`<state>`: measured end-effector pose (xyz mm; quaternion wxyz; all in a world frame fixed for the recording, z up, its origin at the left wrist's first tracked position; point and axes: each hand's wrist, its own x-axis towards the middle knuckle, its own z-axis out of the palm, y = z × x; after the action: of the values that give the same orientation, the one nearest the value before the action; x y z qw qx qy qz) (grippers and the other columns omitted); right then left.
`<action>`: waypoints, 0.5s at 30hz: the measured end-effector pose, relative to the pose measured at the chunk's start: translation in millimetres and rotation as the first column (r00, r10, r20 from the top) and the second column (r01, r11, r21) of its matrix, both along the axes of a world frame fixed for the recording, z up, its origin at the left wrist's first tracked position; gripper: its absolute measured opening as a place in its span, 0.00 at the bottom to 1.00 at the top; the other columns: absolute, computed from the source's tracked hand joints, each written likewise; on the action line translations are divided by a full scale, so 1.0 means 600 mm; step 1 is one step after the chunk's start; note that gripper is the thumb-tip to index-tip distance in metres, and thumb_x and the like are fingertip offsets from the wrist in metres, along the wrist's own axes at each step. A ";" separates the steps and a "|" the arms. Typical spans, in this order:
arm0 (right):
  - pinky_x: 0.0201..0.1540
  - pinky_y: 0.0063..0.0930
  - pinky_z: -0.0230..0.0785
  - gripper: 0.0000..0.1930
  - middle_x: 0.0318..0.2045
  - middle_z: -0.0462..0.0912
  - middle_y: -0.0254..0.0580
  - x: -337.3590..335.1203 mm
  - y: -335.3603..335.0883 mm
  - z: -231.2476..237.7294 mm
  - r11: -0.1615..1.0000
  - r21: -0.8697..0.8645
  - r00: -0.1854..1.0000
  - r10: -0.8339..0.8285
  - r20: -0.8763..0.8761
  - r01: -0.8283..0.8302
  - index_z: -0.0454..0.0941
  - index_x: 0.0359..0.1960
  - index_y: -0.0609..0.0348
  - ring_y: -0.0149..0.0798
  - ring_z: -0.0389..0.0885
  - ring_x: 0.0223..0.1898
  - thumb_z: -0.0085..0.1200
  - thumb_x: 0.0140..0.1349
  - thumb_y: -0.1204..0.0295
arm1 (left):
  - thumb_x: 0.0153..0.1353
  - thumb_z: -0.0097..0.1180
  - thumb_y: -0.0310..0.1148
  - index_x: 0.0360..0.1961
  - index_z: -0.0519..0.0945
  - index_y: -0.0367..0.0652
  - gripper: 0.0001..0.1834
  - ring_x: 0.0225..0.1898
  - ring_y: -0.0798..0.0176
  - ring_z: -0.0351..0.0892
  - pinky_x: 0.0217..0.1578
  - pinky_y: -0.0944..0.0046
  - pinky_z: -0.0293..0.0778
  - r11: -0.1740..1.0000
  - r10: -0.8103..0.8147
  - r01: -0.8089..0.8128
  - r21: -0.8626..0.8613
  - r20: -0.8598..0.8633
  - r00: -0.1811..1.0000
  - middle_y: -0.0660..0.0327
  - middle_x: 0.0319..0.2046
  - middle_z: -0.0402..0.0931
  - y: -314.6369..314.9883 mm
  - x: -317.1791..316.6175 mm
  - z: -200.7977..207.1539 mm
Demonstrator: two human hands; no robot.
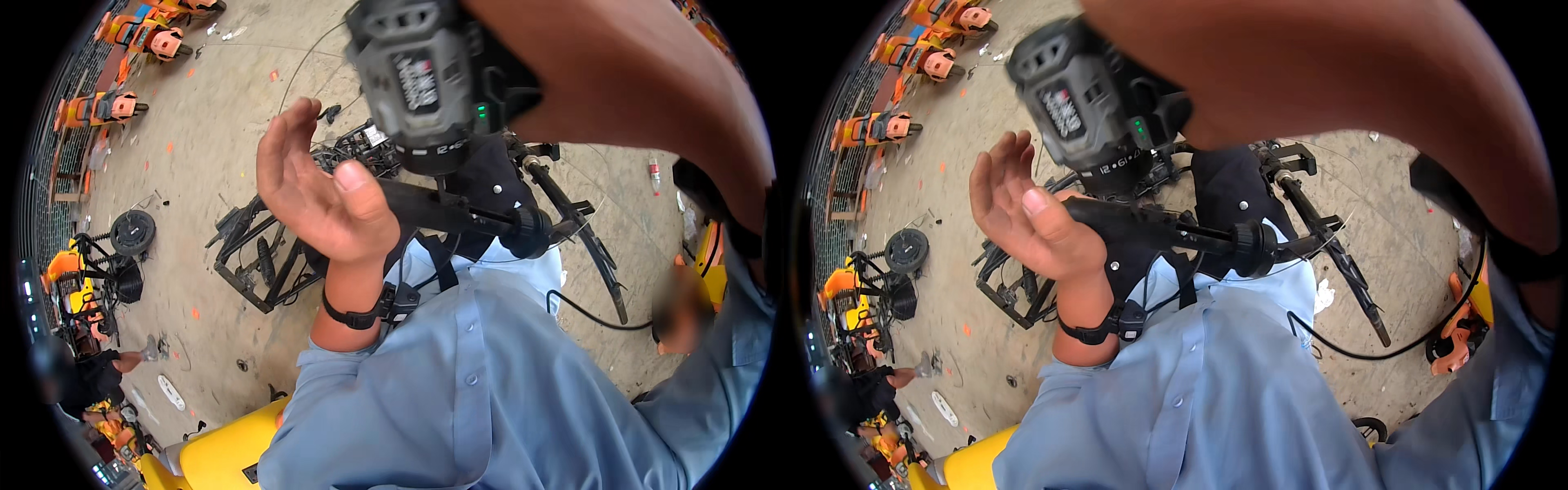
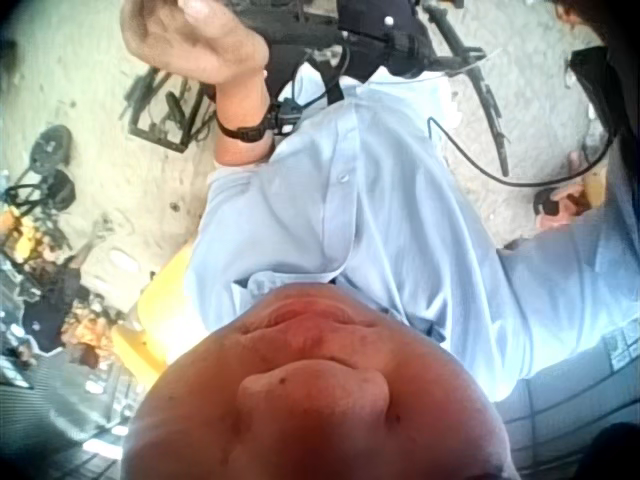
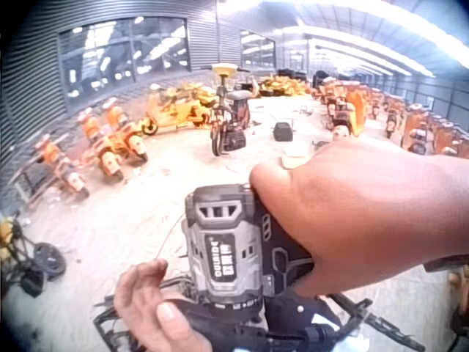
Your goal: The person is attaching a handlebar component to a scooter frame using an electric drill. They position the handlebar onto the central mount and then use the power tool to fasten it securely.
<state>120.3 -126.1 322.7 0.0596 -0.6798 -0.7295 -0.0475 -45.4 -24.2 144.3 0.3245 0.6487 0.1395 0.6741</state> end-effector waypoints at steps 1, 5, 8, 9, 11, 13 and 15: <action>0.39 0.42 0.76 0.45 0.38 0.84 0.51 0.004 -0.036 0.005 0.993 -0.001 0.993 -0.115 -0.004 0.115 0.66 0.63 0.60 0.56 0.85 0.39 0.73 0.37 0.73 | 0.69 0.49 0.39 0.66 0.58 0.30 0.31 0.58 0.46 0.74 0.64 0.45 0.67 0.998 -0.058 0.058 -0.033 0.020 0.998 0.41 0.57 0.71 -0.004 0.011 0.000; 0.39 0.42 0.77 0.45 0.38 0.85 0.51 0.023 -0.122 -0.041 0.911 0.004 0.900 -0.406 -0.161 0.412 0.66 0.63 0.60 0.56 0.85 0.40 0.73 0.37 0.73 | 0.66 0.45 0.29 0.62 0.61 0.30 0.25 0.50 0.49 0.78 0.56 0.50 0.74 0.989 -0.103 0.106 -0.106 0.039 0.994 0.42 0.49 0.76 -0.016 0.015 0.001; 0.43 0.38 0.77 0.46 0.40 0.84 0.51 0.012 -0.152 -0.095 0.810 -0.053 0.747 -0.562 -0.355 0.584 0.66 0.63 0.60 0.54 0.85 0.41 0.74 0.37 0.73 | 0.66 0.45 0.27 0.61 0.61 0.28 0.24 0.42 0.53 0.80 0.48 0.58 0.78 0.978 -0.114 0.122 -0.171 0.053 0.992 0.42 0.44 0.77 -0.023 0.012 -0.003; 0.43 0.38 0.77 0.46 0.40 0.84 0.51 0.013 -0.158 -0.107 0.808 -0.062 0.749 -0.569 -0.338 0.586 0.66 0.63 0.61 0.54 0.85 0.42 0.74 0.37 0.73 | 0.66 0.45 0.27 0.60 0.61 0.28 0.23 0.42 0.53 0.80 0.46 0.58 0.78 0.980 -0.108 0.113 -0.162 0.038 0.993 0.42 0.44 0.77 -0.024 0.012 -0.001; 0.44 0.38 0.77 0.46 0.41 0.84 0.50 0.017 -0.169 -0.127 0.802 -0.080 0.751 -0.585 -0.307 0.592 0.66 0.63 0.61 0.54 0.85 0.42 0.75 0.36 0.73 | 0.66 0.45 0.28 0.59 0.63 0.28 0.22 0.40 0.54 0.80 0.43 0.59 0.79 0.985 -0.098 0.098 -0.141 0.008 0.995 0.42 0.44 0.77 -0.023 0.011 0.001; 0.45 0.40 0.77 0.47 0.41 0.83 0.51 0.018 -0.171 -0.140 0.814 -0.049 0.771 -0.565 -0.294 0.578 0.65 0.63 0.62 0.56 0.84 0.44 0.75 0.35 0.73 | 0.65 0.43 0.27 0.58 0.67 0.32 0.20 0.42 0.53 0.79 0.49 0.53 0.77 0.984 -0.106 0.107 -0.139 0.020 0.994 0.44 0.46 0.77 -0.025 0.011 -0.001; 0.46 0.41 0.77 0.48 0.41 0.83 0.51 0.023 -0.169 -0.145 0.828 -0.006 0.793 -0.539 -0.284 0.561 0.64 0.63 0.62 0.57 0.83 0.44 0.75 0.35 0.73 | 0.65 0.42 0.26 0.57 0.69 0.33 0.19 0.43 0.53 0.78 0.52 0.50 0.76 0.985 -0.103 0.107 -0.137 0.035 0.994 0.46 0.46 0.77 -0.025 0.011 -0.001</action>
<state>134.1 -227.7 235.6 0.1699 -0.8593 -0.4824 0.0030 -38.9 -39.1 143.6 0.4058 0.6216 0.1472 0.6537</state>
